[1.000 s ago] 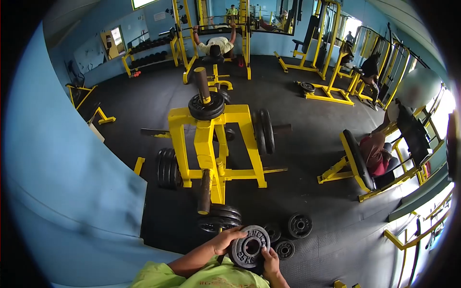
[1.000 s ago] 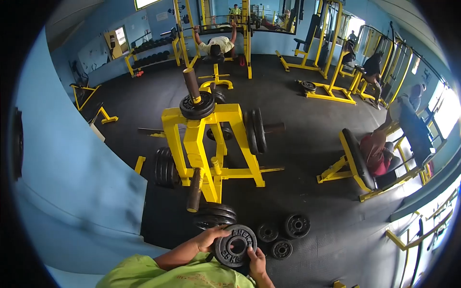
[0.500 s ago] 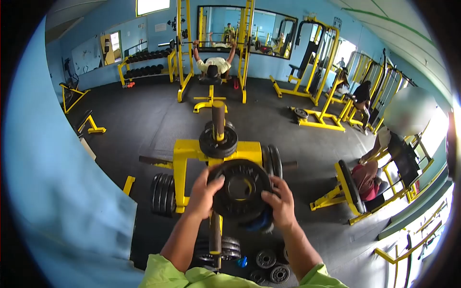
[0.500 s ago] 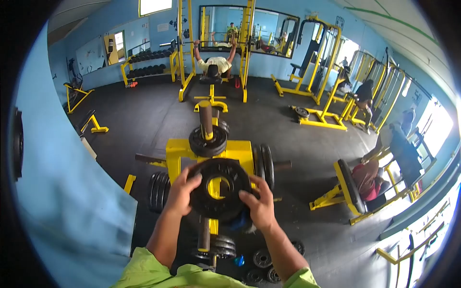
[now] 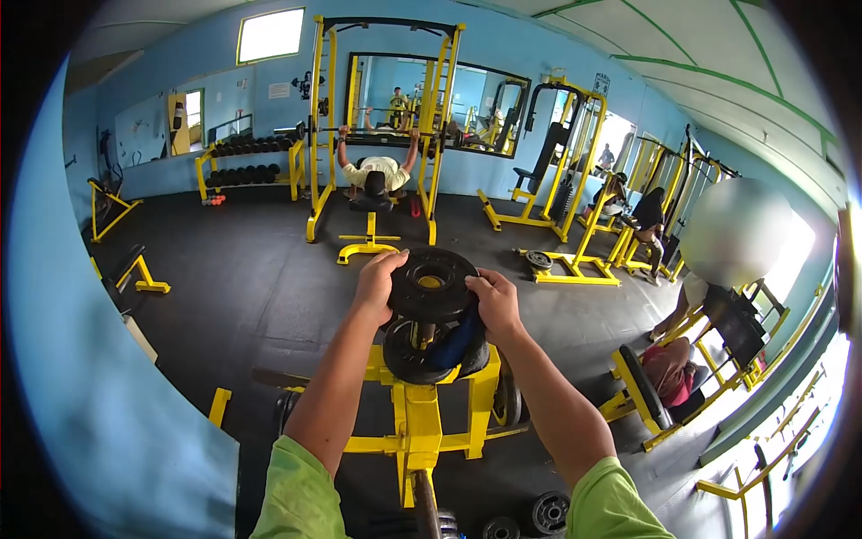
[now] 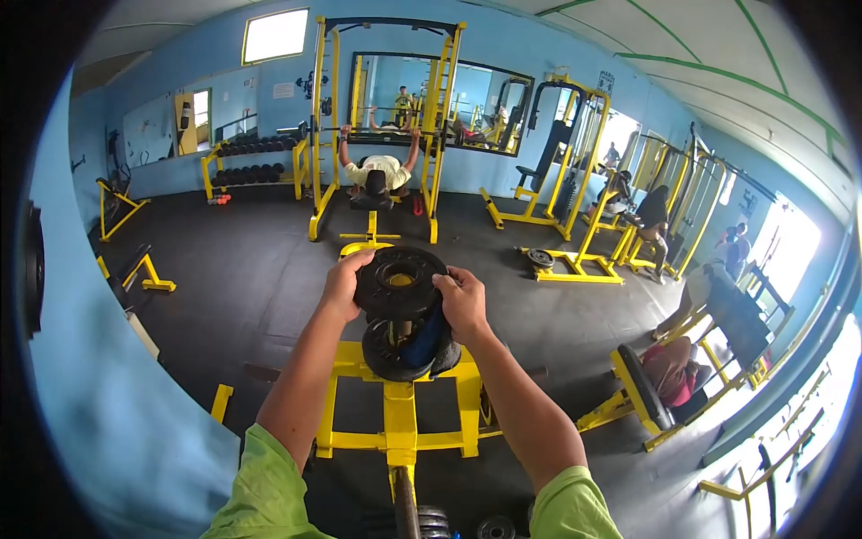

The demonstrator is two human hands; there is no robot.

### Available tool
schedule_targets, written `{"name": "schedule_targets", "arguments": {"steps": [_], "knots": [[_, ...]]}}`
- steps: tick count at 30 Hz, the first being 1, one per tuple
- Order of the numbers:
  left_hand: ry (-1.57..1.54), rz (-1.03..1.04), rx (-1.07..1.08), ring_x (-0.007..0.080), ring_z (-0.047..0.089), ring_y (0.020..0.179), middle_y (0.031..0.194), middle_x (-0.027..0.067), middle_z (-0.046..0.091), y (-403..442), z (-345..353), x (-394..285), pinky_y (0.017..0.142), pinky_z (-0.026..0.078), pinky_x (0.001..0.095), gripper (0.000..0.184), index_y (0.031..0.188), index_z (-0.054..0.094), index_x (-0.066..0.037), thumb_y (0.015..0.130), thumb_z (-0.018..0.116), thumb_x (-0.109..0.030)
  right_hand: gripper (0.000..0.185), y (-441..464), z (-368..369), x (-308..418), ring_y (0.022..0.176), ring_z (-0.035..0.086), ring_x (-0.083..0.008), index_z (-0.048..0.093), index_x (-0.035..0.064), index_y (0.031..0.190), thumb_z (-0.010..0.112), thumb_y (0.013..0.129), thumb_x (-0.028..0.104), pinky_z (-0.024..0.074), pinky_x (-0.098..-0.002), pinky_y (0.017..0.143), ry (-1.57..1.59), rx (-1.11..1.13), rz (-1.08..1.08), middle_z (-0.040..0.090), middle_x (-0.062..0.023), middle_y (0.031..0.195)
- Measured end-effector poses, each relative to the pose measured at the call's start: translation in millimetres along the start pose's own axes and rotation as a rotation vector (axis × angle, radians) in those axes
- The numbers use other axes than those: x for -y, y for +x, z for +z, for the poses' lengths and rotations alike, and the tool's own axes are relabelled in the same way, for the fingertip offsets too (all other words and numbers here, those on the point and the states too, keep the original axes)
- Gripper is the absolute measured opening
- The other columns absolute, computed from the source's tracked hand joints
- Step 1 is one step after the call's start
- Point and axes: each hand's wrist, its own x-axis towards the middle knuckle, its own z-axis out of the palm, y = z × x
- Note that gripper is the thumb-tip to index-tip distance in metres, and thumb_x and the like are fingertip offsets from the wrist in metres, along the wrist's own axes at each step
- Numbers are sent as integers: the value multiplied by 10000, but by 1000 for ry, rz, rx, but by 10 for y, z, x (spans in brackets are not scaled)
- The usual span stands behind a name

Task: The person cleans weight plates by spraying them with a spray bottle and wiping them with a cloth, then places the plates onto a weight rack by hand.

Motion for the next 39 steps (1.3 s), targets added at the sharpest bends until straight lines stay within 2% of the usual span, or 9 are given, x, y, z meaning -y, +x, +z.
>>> {"name": "schedule_targets", "arguments": {"steps": [11,14,19,23,26,27,29,33,39], "knots": [[291,-20,-142,259,570,1100,1257,244,547,166,-122,237,901,466,340,599,1319,448,90,826,657,-181,323,95,-110,-259,800,622,-142,596,-84,1123,606,860,103,505,-265,741,-208,43,82,671,-104,927],[319,-82,-219,250,598,1050,1193,205,590,-5,-84,275,875,497,344,534,1282,498,67,832,636,-183,292,56,-153,-369,789,621,-142,624,-74,1076,604,859,119,503,-269,727,-345,59,117,672,-98,911],[571,-123,-270,387,456,1243,1339,200,500,302,-675,1033,1036,371,426,581,1318,537,-73,816,652,-343,282,-47,-195,-455,768,612,-150,644,-72,1015,590,863,159,492,-283,720,-616,162,274,669,-96,851],[729,-216,-292,362,330,1333,1414,164,391,163,-716,1086,1109,249,472,578,1321,544,-116,820,636,-390,307,-95,-217,-643,822,634,-199,644,-36,1063,586,866,192,488,-331,791,-770,202,298,679,-131,892],[761,-177,-353,313,547,1164,1273,193,562,2,-598,1006,997,429,362,527,1295,531,10,842,635,-240,340,-77,-294,-800,907,651,-258,631,-24,1108,590,866,212,483,-352,836,-895,217,278,680,-179,962],[761,-183,-358,313,547,1164,1273,193,562,-28,-590,1002,997,429,362,527,1295,531,10,842,635,-240,340,-83,-290,-801,907,651,-258,631,-24,1108,590,866,212,483,-352,836,-894,222,285,680,-179,962],[930,-231,-379,355,368,1296,1351,144,447,-73,-586,1001,1091,248,492,547,1308,560,-175,811,637,-391,363,-97,-280,-760,971,647,-297,614,-18,1144,594,869,219,475,-363,869,-925,240,278,671,-204,1030],[976,-209,-374,357,383,1280,1332,137,461,-121,-582,994,1078,262,496,523,1291,576,-181,813,639,-384,355,-69,-334,-706,922,657,-291,635,-14,1107,618,861,243,489,-369,828,-949,265,271,678,-208,978],[743,-79,-332,352,463,1245,1307,158,527,67,-911,1282,1064,333,444,406,1253,610,-138,864,637,-253,302,-94,-394,-200,827,660,-283,696,38,1050,657,844,256,511,-363,775,-1300,691,239,698,-160,952]]}}
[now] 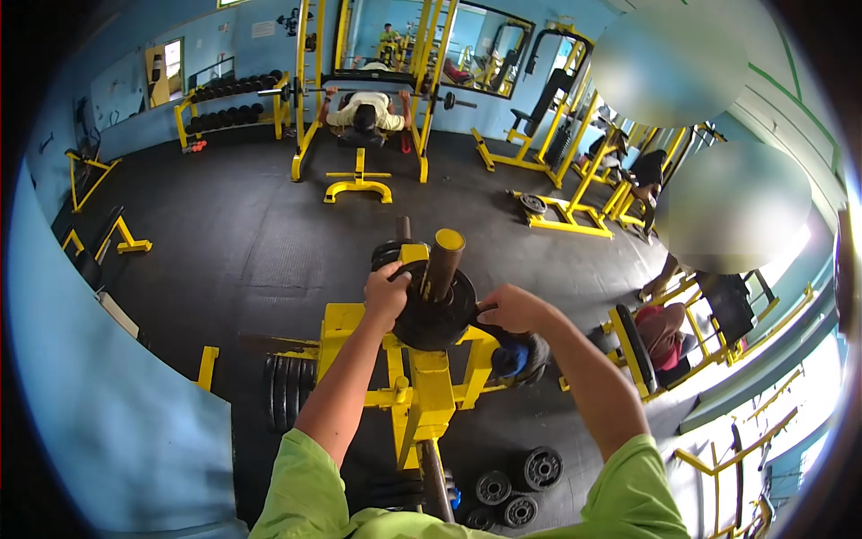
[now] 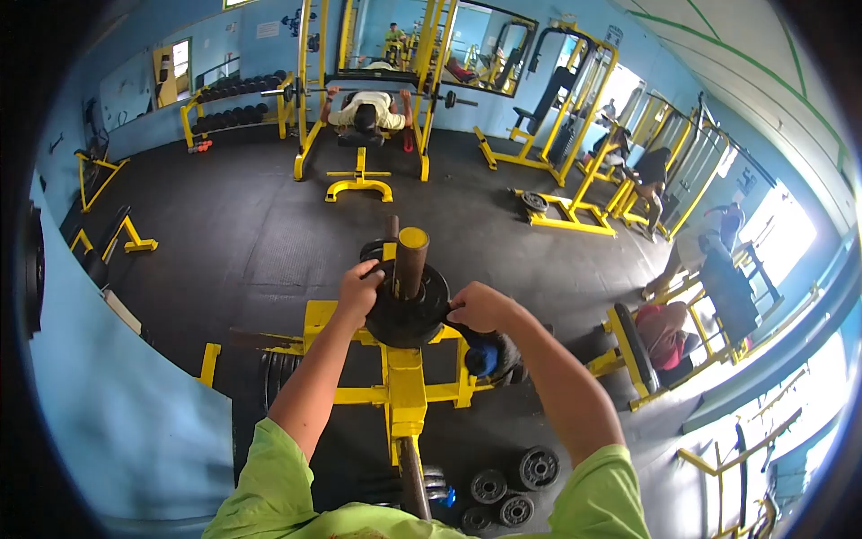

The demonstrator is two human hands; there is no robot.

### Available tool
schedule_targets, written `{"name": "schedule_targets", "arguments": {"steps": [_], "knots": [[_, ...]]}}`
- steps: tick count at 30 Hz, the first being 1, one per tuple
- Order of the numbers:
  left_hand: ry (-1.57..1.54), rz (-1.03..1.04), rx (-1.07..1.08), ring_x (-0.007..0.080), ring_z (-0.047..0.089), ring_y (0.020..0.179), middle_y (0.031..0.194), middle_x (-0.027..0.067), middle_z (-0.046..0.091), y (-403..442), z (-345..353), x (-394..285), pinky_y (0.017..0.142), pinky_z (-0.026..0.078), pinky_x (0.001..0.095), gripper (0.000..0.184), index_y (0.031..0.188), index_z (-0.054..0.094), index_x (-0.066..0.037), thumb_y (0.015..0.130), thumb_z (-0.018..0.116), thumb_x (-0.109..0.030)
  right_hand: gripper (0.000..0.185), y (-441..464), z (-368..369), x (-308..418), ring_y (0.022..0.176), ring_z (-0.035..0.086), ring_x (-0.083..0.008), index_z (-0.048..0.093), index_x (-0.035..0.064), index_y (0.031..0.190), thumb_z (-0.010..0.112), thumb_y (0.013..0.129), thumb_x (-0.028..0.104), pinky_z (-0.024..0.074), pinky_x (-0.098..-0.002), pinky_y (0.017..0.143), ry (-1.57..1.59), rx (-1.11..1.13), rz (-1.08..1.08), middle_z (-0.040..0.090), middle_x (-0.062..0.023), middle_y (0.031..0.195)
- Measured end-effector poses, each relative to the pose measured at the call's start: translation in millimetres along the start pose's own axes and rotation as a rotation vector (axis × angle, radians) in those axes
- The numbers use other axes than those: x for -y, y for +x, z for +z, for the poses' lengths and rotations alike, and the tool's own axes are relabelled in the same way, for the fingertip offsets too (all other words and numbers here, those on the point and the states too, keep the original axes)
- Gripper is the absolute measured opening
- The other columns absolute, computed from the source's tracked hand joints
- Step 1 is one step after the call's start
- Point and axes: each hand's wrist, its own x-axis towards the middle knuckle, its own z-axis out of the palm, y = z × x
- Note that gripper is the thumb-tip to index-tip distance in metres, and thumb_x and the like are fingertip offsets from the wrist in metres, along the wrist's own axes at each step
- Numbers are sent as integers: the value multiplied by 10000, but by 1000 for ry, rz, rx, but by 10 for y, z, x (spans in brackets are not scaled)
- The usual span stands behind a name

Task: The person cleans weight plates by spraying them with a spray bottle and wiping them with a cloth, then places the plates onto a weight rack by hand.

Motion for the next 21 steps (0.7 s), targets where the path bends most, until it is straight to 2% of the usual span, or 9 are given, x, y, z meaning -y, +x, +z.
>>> {"name": "schedule_targets", "arguments": {"steps": [3,5,7,9,11,15,16,18,21], "knots": [[-99,25,-4,344,526,1200,1274,182,573,20,7,30,1025,394,393,386,1231,620,-87,862,639,-197,301,-352,-296,104,822,664,-238,686,49,1080,664,840,229,506,-348,780,-116,268,-109,702,-139,977],[-53,95,-26,336,542,1185,1253,187,588,-7,-5,-2,1005,408,382,396,1227,612,-50,854,636,-178,298,-625,-344,62,823,663,-223,687,51,1084,665,841,221,506,-339,780,-154,201,-141,706,-124,980],[127,162,-149,320,550,1143,1209,162,586,-10,34,56,972,421,394,431,1243,588,-44,846,643,-203,297,-853,-286,-86,830,662,-196,682,52,1097,668,843,206,507,-328,776,83,-95,-12,707,-121,976],[200,436,-285,297,554,1071,1118,144,564,-460,20,-247,934,429,416,490,1273,549,-57,830,664,-234,317,-1081,-89,-312,819,633,-121,653,66,1162,656,867,182,503,-289,759,131,-133,8,709,-82,959],[118,551,-160,284,549,1028,1093,146,536,-1076,39,-565,912,433,429,569,1299,518,-68,790,710,-236,357,-1361,235,-420,851,587,-66,602,67,1241,637,890,118,494,-251,784,445,-120,-11,693,-31,981],[79,536,728,259,517,1123,1229,144,488,-2260,449,-526,957,418,376,672,1315,481,-54,727,775,-193,411,-1845,1084,-720,1040,553,-98,521,-3,1306,596,903,18,446,-262,940,988,-173,-96,625,-54,1177],[93,511,766,259,517,1123,1229,144,488,-2420,615,-394,957,418,376,672,1315,481,-54,727,775,-193,411,-1995,1212,-752,1040,553,-98,521,-3,1306,596,903,18,446,-262,940,1025,-183,-68,625,-54,1177],[117,373,921,240,559,1071,1140,124,557,-2730,863,14,953,429,344,638,1253,501,-46,704,798,-179,432,-2342,1495,-736,1030,572,-118,510,-9,1309,606,888,17,457,-271,924,1284,-236,-81,634,-92,1165],[116,82,1177,171,565,1002,1072,66,596,-3061,1123,237,917,444,343,607,1192,506,-62,676,820,-125,434,-2916,1860,-920,1053,570,-124,500,-32,1305,611,889,14,454,-282,941,1251,-305,-26,623,-94,1182]]}}
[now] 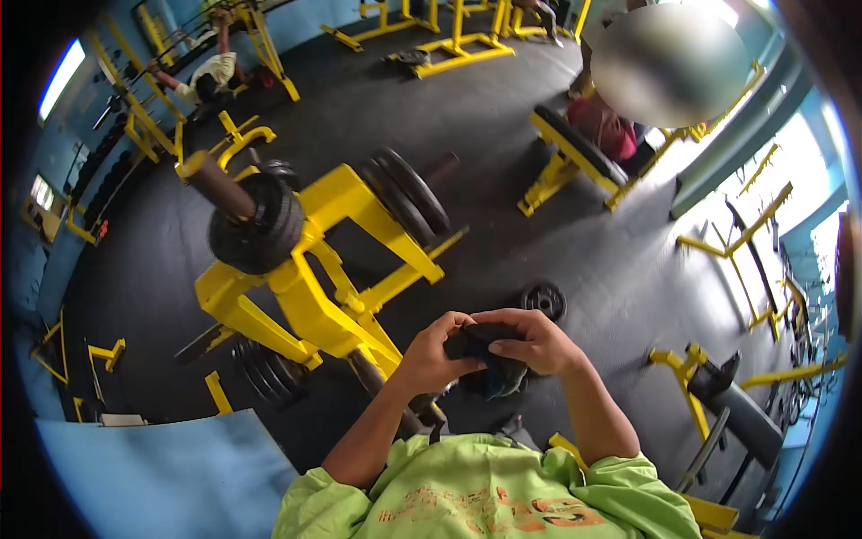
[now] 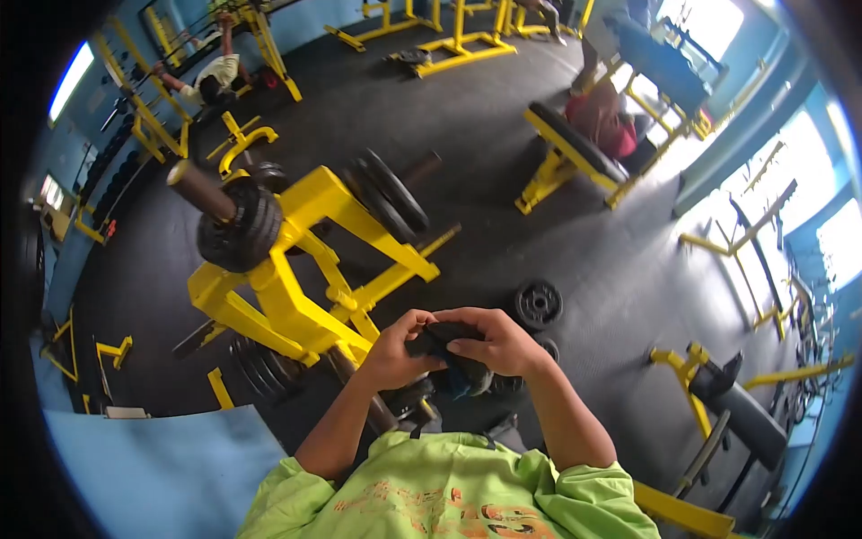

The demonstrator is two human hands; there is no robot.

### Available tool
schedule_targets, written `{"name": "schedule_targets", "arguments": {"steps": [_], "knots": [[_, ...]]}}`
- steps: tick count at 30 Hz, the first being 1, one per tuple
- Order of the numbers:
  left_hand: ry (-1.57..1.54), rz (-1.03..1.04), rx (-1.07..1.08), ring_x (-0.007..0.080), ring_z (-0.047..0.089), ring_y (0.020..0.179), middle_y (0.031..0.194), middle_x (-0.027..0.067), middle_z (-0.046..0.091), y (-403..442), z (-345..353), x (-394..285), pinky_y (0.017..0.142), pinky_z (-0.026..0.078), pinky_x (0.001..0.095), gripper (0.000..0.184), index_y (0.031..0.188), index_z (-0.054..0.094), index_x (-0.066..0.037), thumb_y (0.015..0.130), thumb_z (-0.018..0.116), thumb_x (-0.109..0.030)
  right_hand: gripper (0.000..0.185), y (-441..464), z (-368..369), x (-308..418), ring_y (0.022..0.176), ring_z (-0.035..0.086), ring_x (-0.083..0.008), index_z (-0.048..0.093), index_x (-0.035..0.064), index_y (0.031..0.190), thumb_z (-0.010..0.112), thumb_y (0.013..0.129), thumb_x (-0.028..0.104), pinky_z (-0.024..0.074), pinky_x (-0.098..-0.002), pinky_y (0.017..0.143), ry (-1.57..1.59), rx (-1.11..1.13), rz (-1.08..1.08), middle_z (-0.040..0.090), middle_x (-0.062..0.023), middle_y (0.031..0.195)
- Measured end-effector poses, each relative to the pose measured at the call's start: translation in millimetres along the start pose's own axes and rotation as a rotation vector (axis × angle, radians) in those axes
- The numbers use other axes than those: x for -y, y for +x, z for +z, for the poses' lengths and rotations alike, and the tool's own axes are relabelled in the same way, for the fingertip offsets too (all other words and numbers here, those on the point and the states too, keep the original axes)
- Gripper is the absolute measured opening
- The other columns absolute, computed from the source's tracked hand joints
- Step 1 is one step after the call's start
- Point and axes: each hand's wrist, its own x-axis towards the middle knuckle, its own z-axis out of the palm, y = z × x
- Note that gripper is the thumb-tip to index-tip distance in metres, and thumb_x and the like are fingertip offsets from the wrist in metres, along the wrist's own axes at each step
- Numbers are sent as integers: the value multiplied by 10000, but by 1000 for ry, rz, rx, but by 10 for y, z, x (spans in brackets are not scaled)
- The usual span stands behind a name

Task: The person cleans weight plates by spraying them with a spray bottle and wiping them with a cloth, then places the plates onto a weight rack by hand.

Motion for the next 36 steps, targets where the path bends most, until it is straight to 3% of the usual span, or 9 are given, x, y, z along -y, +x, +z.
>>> {"name": "schedule_targets", "arguments": {"steps": [5,11,17,21,26,28,30,34,36], "knots": [[180,-88,62,92,539,666,720,-8,556,109,1008,317,644,458,272,293,879,537,-69,713,779,-72,670,-1001,-442,-715,1047,594,-166,549,-21,1224,388,593,-177,441,-272,944,-134,-275,219,640,-88,1082],[123,-375,215,107,507,682,737,0,531,183,2584,913,624,443,270,233,849,564,-55,645,673,-23,325,-2084,-765,-2237,961,595,-340,633,24,851,461,631,-142,477,-377,855,-549,-755,102,626,-154,913],[270,-376,233,92,546,639,727,8,558,163,4030,1413,566,480,256,193,804,532,-61,737,707,-13,406,-3199,-658,-3509,1065,533,-357,541,16,1119,564,714,-5,432,-411,935,-171,-1372,434,554,-194,1108],[370,-533,412,110,530,604,686,22,562,326,4543,1373,605,447,279,205,820,546,-64,783,718,-169,535,-3715,-438,-4043,1175,511,-301,509,45,1234,605,709,5,413,-391,1008,258,-1048,696,536,-182,1208],[336,-555,685,161,540,610,665,52,547,305,5046,2005,619,456,308,277,921,581,-71,814,702,-296,463,-3810,-393,-5267,1267,454,-257,474,-4,1327,475,864,16,257,-351,1134,742,-1265,254,500,-127,1342],[212,-722,784,109,530,641,704,12,540,347,5175,2405,610,447,273,257,939,592,-68,828,702,-271,342,-3937,-542,-5859,1196,497,-175,571,9,1241,505,913,82,348,-303,1056,745,-874,238,541,-89,1297],[-45,-706,678,75,519,667,766,-3,558,380,5180,3029,606,437,244,187,958,583,-60,864,669,-197,274,-3852,-638,-5770,1121,553,-186,624,13,1155,539,905,89,375,-313,1040,548,-973,178,606,-90,1191],[-285,-856,49,61,505,664,792,-5,560,807,4849,4599,625,429,207,140,1022,570,-75,902,607,-137,332,-3675,-401,-6162,1064,529,-190,609,44,1063,591,873,316,422,-317,939,1795,-1012,1,551,-107,1259],[-120,-1057,-203,57,504,684,838,4,570,972,4566,5365,573,430,211,275,1026,565,-61,844,701,-216,340,-3542,-148,-6431,900,549,-152,594,42,1065,592,877,324,471,-292,799,1749,-1154,93,597,-84,1127]]}}
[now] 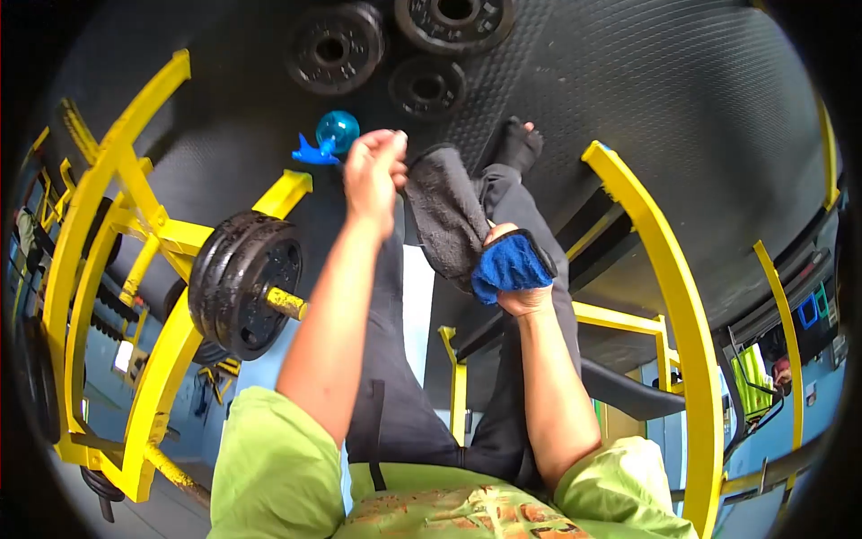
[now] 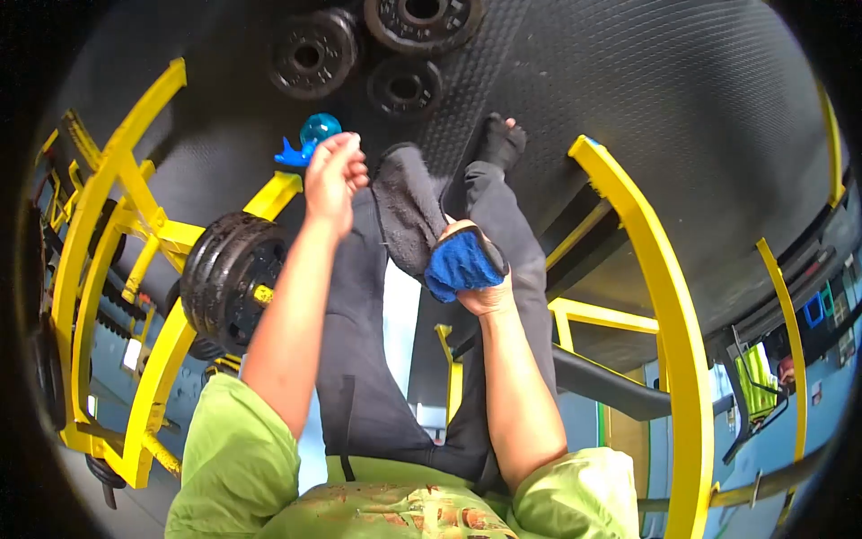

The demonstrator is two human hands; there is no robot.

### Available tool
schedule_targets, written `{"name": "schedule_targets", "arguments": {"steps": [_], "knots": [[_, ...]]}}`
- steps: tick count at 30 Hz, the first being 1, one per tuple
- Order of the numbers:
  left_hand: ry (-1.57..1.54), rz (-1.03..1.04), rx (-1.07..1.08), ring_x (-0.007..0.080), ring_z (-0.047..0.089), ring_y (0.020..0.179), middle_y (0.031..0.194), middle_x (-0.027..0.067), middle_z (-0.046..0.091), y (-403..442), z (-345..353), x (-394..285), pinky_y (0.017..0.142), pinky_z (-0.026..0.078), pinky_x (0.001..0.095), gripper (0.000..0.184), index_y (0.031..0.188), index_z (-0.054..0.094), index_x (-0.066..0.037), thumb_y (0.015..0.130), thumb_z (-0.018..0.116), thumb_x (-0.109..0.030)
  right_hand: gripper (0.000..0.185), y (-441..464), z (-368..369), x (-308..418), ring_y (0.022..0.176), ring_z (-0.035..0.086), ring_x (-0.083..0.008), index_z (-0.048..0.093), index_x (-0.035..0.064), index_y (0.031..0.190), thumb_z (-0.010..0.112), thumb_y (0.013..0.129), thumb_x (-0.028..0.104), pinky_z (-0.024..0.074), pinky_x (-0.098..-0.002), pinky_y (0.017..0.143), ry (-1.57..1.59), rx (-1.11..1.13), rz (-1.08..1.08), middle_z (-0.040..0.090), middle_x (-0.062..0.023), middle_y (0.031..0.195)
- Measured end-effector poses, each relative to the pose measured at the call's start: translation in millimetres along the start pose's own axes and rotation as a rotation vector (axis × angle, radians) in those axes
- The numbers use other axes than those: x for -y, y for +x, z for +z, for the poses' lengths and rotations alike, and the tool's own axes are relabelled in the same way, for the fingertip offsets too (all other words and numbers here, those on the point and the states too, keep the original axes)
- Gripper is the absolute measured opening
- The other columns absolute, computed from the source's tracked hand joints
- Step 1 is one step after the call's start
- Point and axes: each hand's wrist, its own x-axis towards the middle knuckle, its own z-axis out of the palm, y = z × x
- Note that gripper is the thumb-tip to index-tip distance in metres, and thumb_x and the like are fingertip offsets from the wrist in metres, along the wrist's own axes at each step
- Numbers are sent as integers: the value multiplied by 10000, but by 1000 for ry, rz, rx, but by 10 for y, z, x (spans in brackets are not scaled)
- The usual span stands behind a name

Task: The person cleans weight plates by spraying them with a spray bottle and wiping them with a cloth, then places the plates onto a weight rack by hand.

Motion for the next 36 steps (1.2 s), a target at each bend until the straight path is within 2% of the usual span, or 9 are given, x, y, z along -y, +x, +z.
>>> {"name": "schedule_targets", "arguments": {"steps": [4,6,7,12,18,22,25,31,36], "knots": [[626,-210,-422,300,586,1045,1155,175,567,1076,-726,883,907,471,372,755,1249,415,34,691,825,-266,283,271,27,-84,746,559,-122,583,26,955,655,850,279,457,-243,666,-88,-338,137,577,-34,868],[724,-212,-677,355,512,1182,1216,196,532,1226,-911,1126,1021,396,394,878,1297,326,44,661,844,-267,238,352,-75,-110,723,541,-111,571,23,907,682,819,214,441,-234,651,-84,83,146,556,-24,838],[667,-204,-768,342,531,1155,1198,195,542,1267,-973,1204,1003,414,392,911,1314,293,37,657,851,-259,208,334,1,-123,714,523,-100,562,25,881,682,801,176,427,-228,650,-174,-69,136,544,-16,812],[405,92,-643,334,528,1169,1249,182,527,1425,-1395,1571,1017,396,405,932,1304,360,-3,630,870,-395,111,407,8,-211,740,511,-73,571,36,856,597,753,4,418,-216,663,-506,-280,117,578,-6,860],[978,400,-611,409,429,1270,1383,258,407,1472,-1543,1669,1071,336,455,1158,1464,174,-26,648,805,-554,179,1284,122,-193,693,567,-156,574,23,853,591,675,29,466,-301,648,-1475,-343,-43,596,-68,746],[927,345,-568,420,432,1263,1381,278,404,1616,-1644,1576,1064,345,462,1059,1454,263,-35,680,792,-526,276,2076,-22,-248,864,588,-350,586,71,911,642,641,74,485,-422,780,-1963,-85,-569,598,-150,904],[1017,766,-459,378,502,1198,1223,204,582,1767,-1658,1451,1009,402,438,600,1179,618,-53,739,779,-428,338,2519,-22,-405,964,557,-325,575,100,964,658,636,96,470,-407,808,-2230,145,-698,572,-114,944],[976,1048,-382,291,614,1012,1036,106,662,1868,-1554,1149,894,472,399,398,847,635,-91,654,854,-361,362,3070,-489,-811,1018,512,-313,529,157,1061,648,719,153,429,-415,828,-2713,27,-919,522,-149,1043],[839,1128,-200,288,653,935,957,99,666,1762,-1303,1032,804,524,383,415,771,551,-83,639,872,-311,369,2865,-510,-614,1009,526,-331,532,145,1005,702,678,156,444,-412,790,-2514,102,-713,541,-131,1004]]}}
